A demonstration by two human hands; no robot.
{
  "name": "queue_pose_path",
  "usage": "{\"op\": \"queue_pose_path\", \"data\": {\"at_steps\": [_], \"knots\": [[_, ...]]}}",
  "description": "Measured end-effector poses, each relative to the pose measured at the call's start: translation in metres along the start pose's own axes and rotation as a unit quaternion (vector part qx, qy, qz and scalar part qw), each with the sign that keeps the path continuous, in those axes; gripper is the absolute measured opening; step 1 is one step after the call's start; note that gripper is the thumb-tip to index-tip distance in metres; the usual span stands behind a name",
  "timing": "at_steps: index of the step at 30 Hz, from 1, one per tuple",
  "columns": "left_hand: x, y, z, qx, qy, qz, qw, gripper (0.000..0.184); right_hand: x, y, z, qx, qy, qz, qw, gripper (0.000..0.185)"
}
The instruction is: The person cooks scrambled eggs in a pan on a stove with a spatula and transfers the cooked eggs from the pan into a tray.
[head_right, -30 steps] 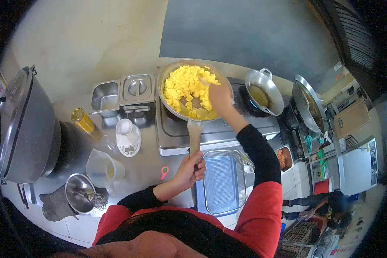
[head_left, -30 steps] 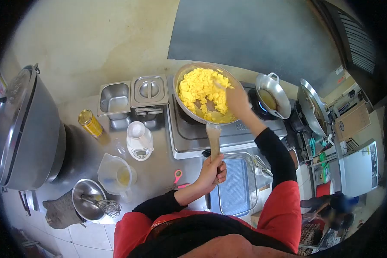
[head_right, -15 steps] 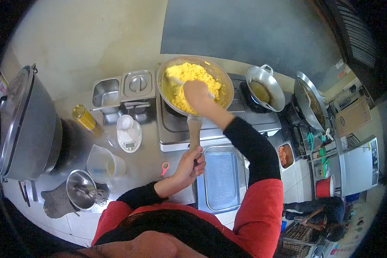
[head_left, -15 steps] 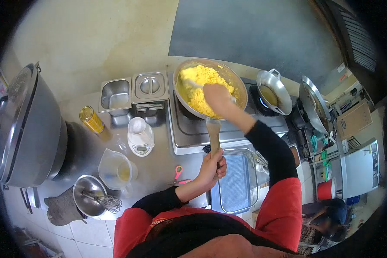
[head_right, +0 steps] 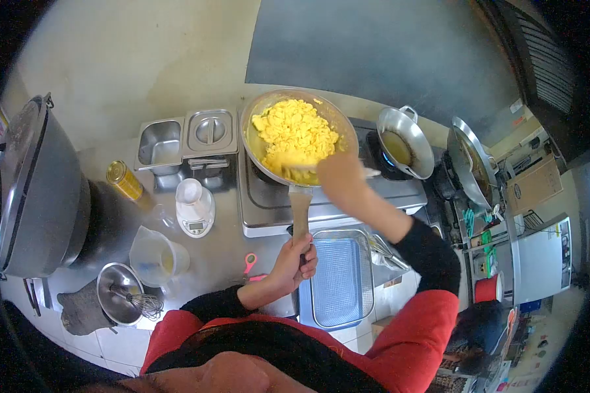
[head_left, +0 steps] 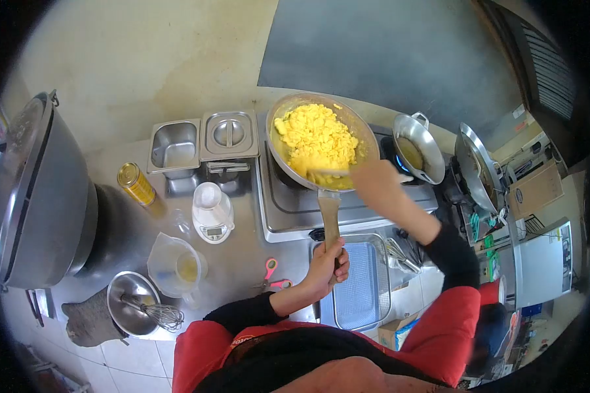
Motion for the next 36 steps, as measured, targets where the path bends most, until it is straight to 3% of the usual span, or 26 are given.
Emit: {"op": "queue_pose_path", "data": {"at_steps": [4,5,8,10,15,17,21,24,26,27,29,31,32,33,36], "knots": [[0.002,-0.003,0.001,-0.005,0.011,-0.016,1.0,0.019,-0.065,0.034,-0.063,-0.036,0.023,-0.103,0.994,0.013],[0.001,-0.001,0.0,0.001,0.006,-0.019,1.0,0.019,-0.078,0.058,-0.065,-0.037,0.005,-0.137,0.99,0.014],[0.003,0.001,0.001,-0.008,0.005,-0.01,1.0,0.019,-0.095,0.109,-0.057,-0.093,-0.058,-0.093,0.99,0.022],[0.003,0.003,0.002,-0.011,0.004,-0.007,1.0,0.019,-0.087,0.127,-0.026,-0.146,-0.069,-0.149,0.975,0.028],[0.004,0.005,0.0,-0.024,0.008,0.007,1.0,0.019,-0.093,0.084,-0.051,-0.046,0.056,-0.176,0.982,0.014],[0.004,0.006,0.001,-0.025,0.006,0.017,1.0,0.019,-0.099,0.048,-0.086,-0.057,0.105,-0.094,0.988,0.012],[0.004,0.007,0.002,-0.032,0.003,0.015,0.999,0.019,-0.062,0.057,-0.042,-0.055,0.022,0.001,0.998,0.015],[0.004,0.012,0.002,-0.033,0.003,0.02,0.999,0.02,-0.035,0.09,-0.007,-0.083,-0.01,-0.015,0.996,0.02],[0.003,0.014,0.004,-0.032,-0.009,0.021,0.999,0.021,-0.027,0.117,-0.005,-0.017,-0.057,-0.095,0.994,0.019],[0.003,0.016,0.004,-0.033,-0.01,0.022,0.999,0.021,-0.029,0.125,-0.013,-0.017,-0.057,-0.097,0.993,0.019],[0.004,0.021,0.003,-0.05,-0.003,0.01,0.999,0.019,-0.043,0.147,-0.049,-0.034,-0.081,-0.203,0.975,0.02],[0.004,0.023,0.004,-0.062,-0.001,0.01,0.998,0.019,-0.07,0.149,-0.106,-0.056,-0.103,-0.196,0.974,0.025],[0.004,0.024,0.004,-0.072,0.001,0.012,0.997,0.019,-0.08,0.137,-0.114,-0.077,-0.041,-0.184,0.979,0.024],[0.004,0.026,0.005,-0.074,0.002,0.01,0.997,0.019,-0.089,0.121,-0.111,-0.098,0.023,-0.172,0.98,0.022],[0.003,0.027,0.006,-0.08,0.001,0.017,0.997,0.02,-0.105,0.078,-0.092,-0.126,0.034,-0.13,0.983,0.019]]}}
Point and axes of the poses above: each hand's wrist, its own x-axis away from the middle knuckle, its own z-axis out of the back of the hand, y = z × x, the point moved 5 cm from there along -x, towards the middle knuckle, and after that the axes turned 1 degree about z, right-handed, at the moved point
